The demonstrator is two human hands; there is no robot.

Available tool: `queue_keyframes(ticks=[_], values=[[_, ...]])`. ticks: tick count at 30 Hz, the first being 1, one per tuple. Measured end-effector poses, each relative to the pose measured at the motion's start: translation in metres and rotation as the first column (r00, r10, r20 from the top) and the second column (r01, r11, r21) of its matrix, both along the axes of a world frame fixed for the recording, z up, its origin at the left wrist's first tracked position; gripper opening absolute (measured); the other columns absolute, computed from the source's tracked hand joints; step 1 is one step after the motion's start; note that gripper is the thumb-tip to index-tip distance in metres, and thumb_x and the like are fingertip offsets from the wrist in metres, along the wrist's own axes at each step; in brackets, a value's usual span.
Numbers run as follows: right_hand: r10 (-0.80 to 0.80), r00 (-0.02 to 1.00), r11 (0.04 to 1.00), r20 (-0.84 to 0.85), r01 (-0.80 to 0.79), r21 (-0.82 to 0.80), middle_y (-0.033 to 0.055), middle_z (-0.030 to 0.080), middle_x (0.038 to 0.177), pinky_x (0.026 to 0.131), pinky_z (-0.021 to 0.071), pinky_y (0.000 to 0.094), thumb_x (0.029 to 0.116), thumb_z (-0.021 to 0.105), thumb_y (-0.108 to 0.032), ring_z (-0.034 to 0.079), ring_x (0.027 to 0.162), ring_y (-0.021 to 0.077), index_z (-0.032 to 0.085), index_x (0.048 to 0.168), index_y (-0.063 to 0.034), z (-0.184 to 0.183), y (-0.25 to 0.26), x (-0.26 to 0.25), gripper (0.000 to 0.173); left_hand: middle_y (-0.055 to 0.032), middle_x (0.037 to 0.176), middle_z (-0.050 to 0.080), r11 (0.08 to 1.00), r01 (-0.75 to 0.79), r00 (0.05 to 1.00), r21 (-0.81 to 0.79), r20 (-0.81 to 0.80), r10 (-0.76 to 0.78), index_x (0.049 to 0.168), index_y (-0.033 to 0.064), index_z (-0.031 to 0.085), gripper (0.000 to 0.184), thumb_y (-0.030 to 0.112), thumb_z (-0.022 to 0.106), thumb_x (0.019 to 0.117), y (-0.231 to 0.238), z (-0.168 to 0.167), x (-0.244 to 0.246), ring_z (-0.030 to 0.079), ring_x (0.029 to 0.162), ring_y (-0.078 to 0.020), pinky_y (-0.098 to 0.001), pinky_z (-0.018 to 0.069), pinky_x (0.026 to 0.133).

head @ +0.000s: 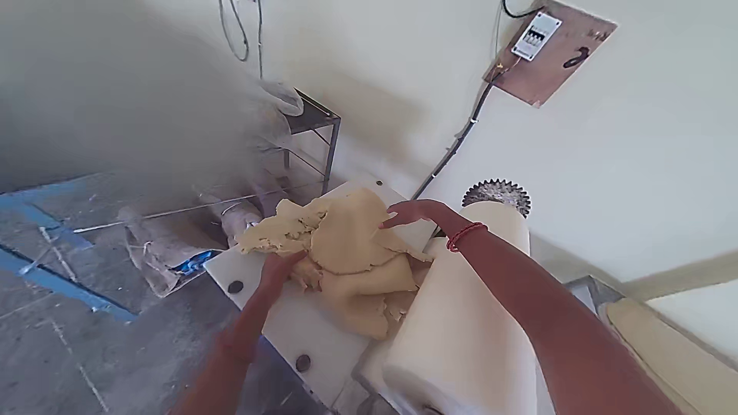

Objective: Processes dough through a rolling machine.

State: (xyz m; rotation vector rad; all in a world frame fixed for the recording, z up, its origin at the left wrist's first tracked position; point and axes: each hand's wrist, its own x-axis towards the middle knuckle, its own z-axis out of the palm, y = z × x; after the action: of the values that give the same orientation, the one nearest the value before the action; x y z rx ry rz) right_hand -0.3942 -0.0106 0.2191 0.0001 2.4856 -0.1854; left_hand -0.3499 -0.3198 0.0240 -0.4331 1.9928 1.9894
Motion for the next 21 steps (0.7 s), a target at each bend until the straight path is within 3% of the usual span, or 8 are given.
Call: queue_keyframes(ticks=[4, 6, 8, 10, 14, 16, 19, 21], values=[[-0.109, 0.994, 0.992, -0.026, 0.107, -0.071, 0.0322, 0.039, 0.155, 0.120, 0.0279, 0.0589, 0.0964, 0.066, -0.052, 0.038, 0.146, 0.0442, 0.031, 0.154, 0.0092, -0.018, 0.003, -0.024, 0.091, -0.0216, 0.134, 0.060, 1.000, 0.025, 0.988, 0.006, -0.154, -0.024, 0.146, -0.0042, 0.042, 0.080, 0.027, 0.082, 0.0835, 0.000, -0.005, 0.008, 0.061, 0.124, -0.0267, -0.0475, 0.0515, 0.103], [-0.158, 0.987, 0.984, -0.031, 0.154, -0.092, 0.0350, 0.046, 0.148, 0.116, 0.0337, 0.0599, 0.0954, 0.068, -0.051, 0.046, 0.139, 0.0459, 0.035, 0.150, 0.0128, -0.040, 0.012, -0.041, 0.090, -0.0206, 0.139, 0.057, 0.997, 0.031, 0.988, 0.070, -0.154, -0.020, 0.148, -0.0041, 0.039, 0.081, 0.026, 0.081, 0.0844, 0.000, -0.004, 0.012, 0.057, 0.128, -0.0241, -0.0444, 0.0490, 0.107], [-0.256, 0.966, 0.954, -0.041, 0.246, -0.173, 0.0323, 0.060, 0.126, 0.102, 0.0472, 0.0570, 0.0930, 0.074, -0.045, 0.061, 0.118, 0.0400, 0.048, 0.136, 0.0154, -0.065, 0.011, -0.054, 0.078, -0.0195, 0.137, 0.058, 0.993, 0.027, 0.992, 0.114, -0.128, -0.012, 0.147, -0.0042, 0.039, 0.084, 0.023, 0.083, 0.0805, 0.000, -0.001, 0.016, 0.059, 0.126, -0.0225, -0.0430, 0.0505, 0.105], [-0.433, 0.901, 0.848, 0.024, 0.417, -0.327, 0.0234, 0.065, 0.115, 0.092, 0.0535, 0.0462, 0.0884, 0.081, -0.035, 0.066, 0.102, 0.0272, 0.051, 0.132, 0.0102, -0.081, 0.005, -0.063, 0.070, -0.0178, 0.136, 0.059, 0.990, 0.066, 0.994, 0.128, -0.094, -0.054, 0.147, -0.0036, 0.038, 0.090, 0.022, 0.086, 0.0759, -0.004, 0.004, 0.013, 0.060, 0.124, -0.0198, -0.0400, 0.0524, 0.103], [-0.603, 0.794, 0.661, 0.078, 0.552, -0.508, 0.0241, 0.061, 0.130, 0.101, 0.0502, 0.0495, 0.0832, 0.085, -0.021, 0.062, 0.117, 0.0311, 0.046, 0.143, 0.0039, -0.103, 0.010, -0.067, 0.076, -0.0190, 0.141, 0.054, 0.989, 0.109, 0.994, 0.101, -0.014, -0.109, 0.151, -0.0019, 0.031, 0.105, 0.022, 0.090, 0.0675, 0.003, 0.002, 0.005, 0.057, 0.128, -0.0207, -0.0411, 0.0509, 0.104], [-0.618, 0.782, 0.613, 0.079, 0.542, -0.574, 0.0219, 0.063, 0.126, 0.098, 0.0516, 0.0462, 0.0834, 0.084, -0.016, 0.063, 0.113, 0.0279, 0.048, 0.141, 0.0018, -0.110, 0.011, -0.066, 0.070, -0.0200, 0.140, 0.054, 0.995, 0.055, 0.998, 0.081, 0.006, -0.056, 0.151, -0.0021, 0.030, 0.107, 0.016, 0.090, 0.0655, 0.013, 0.000, 0.007, 0.058, 0.127, -0.0212, -0.0407, 0.0512, 0.103], [-0.572, 0.815, 0.628, 0.093, 0.508, -0.590, 0.0218, 0.065, 0.122, 0.096, 0.0523, 0.0461, 0.0820, 0.083, -0.009, 0.065, 0.109, 0.0273, 0.052, 0.138, 0.0029, -0.095, 0.014, -0.062, 0.065, -0.0200, 0.136, 0.055, 0.996, 0.031, 1.000, 0.078, 0.000, -0.031, 0.150, -0.0033, 0.029, 0.102, 0.009, 0.087, 0.0658, 0.026, 0.006, 0.021, 0.060, 0.121, -0.0197, -0.0383, 0.0532, 0.099], [-0.485, 0.868, 0.711, 0.105, 0.462, -0.530, 0.0215, 0.063, 0.127, 0.099, 0.0507, 0.0470, 0.0826, 0.082, -0.007, 0.063, 0.113, 0.0278, 0.051, 0.141, 0.0024, -0.072, 0.017, -0.055, 0.067, -0.0193, 0.132, 0.058, 0.994, 0.071, 0.997, 0.080, 0.018, -0.073, 0.148, -0.0048, 0.032, 0.096, 0.008, 0.084, 0.0682, 0.036, 0.016, 0.044, 0.062, 0.117, -0.0181, -0.0368, 0.0545, 0.097]])
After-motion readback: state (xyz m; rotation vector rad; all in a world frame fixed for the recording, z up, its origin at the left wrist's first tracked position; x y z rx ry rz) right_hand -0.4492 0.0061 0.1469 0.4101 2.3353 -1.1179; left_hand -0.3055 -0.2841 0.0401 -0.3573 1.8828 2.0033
